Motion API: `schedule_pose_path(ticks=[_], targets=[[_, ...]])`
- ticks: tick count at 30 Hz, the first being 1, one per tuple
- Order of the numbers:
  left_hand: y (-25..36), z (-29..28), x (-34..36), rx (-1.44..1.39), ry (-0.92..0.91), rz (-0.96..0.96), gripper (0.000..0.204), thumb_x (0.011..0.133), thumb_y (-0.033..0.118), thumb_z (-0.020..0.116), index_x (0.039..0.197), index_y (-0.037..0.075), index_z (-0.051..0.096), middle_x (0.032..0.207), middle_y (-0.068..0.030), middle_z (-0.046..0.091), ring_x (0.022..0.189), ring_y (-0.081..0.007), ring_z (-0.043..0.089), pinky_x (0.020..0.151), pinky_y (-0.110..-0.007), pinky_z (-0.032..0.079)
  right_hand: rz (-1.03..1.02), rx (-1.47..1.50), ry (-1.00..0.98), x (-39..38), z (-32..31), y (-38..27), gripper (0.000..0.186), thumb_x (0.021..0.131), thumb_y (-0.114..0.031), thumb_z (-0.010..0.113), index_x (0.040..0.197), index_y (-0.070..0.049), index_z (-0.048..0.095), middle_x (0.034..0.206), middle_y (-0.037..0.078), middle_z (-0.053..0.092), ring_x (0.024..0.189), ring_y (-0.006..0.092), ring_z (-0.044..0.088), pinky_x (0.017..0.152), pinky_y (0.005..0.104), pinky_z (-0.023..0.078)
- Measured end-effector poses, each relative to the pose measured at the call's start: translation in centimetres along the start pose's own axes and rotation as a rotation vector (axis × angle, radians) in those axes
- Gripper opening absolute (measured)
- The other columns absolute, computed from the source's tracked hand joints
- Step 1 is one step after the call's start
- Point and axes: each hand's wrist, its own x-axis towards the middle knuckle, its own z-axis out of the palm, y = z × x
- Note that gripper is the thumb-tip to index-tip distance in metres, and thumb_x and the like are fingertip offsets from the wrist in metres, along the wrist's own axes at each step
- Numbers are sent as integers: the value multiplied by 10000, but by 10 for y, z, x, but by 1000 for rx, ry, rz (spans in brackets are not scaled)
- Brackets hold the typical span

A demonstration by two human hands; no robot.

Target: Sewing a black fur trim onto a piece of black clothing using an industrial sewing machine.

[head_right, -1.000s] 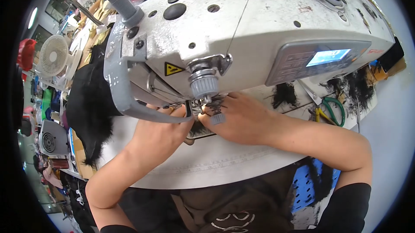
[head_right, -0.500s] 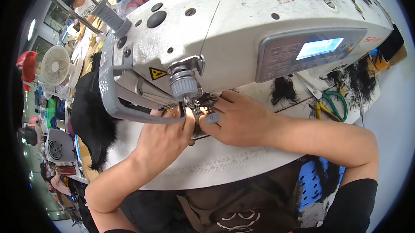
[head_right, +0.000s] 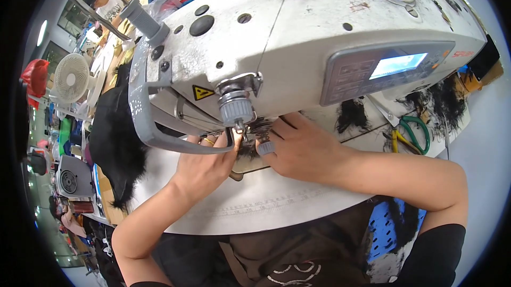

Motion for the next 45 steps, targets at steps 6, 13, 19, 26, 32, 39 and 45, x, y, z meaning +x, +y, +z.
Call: schedule_pose_path(ticks=[6, 13, 19, 26, 32, 39, 45], targets=[[0, 5, -8, -58, 125, 42, 268, 802, 152, 646, 1026, 12, 688, 913, -71, 625, 988, -255, 614, 892, -397, 496, -33, 67, 72, -5, 5, 5, 135, 685, -194, 645, 773, -99, 684, 912, 38, 641, 1012, 241, 604, 956, 426, 489], [5, -3, -3, -34, 55, 10, 234, 812, 146, 637, 991, -1, 668, 883, -69, 628, 948, -240, 617, 871, -371, 482, -36, 111, 109, -3, 6, 11, 126, 658, -181, 656, 748, -94, 664, 863, 29, 602, 982, 238, 604, 924, 418, 504], [7, -5, 0, 38, -74, 61, 178, 810, 156, 630, 924, 24, 667, 890, -80, 641, 909, -225, 621, 880, -383, 473, -83, 110, 98, -3, 3, 13, 132, 647, -191, 653, 733, -92, 662, 892, 54, 604, 1003, 257, 601, 943, 420, 500], [2, 6, -3, -58, -113, -6, 243, 740, 211, 675, 942, 104, 759, 1092, -83, 688, 1150, -267, 610, 1088, -489, 412, -76, -65, 38, -4, 2, 12, 94, 740, -201, 688, 809, -139, 686, 865, 56, 628, 897, 240, 617, 765, 393, 505], [0, 24, -3, -119, -45, -50, 380, 712, 210, 686, 1053, 75, 784, 1232, -94, 675, 1261, -305, 572, 1115, -509, 400, 16, -103, -21, -3, -3, 14, 97, 809, -248, 775, 825, -168, 723, 759, 62, 627, 740, 243, 630, 596, 373, 510], [-2, 29, -6, -89, -37, -51, 327, 700, 131, 667, 1011, 59, 738, 1032, -94, 700, 1117, -315, 621, 986, -493, 472, 29, -83, 51, -5, 6, 15, 72, 712, -167, 663, 728, -107, 628, 815, 9, 604, 982, 198, 592, 723, 351, 490], [0, 23, 3, -145, 36, -85, 60, 793, 136, 664, 849, 121, 651, 876, -49, 692, 974, -262, 657, 948, -473, 475, -1, -110, 38, -2, -3, 15, 71, 689, -160, 669, 687, -108, 621, 800, 3, 600, 951, 197, 595, 703, 355, 491]])
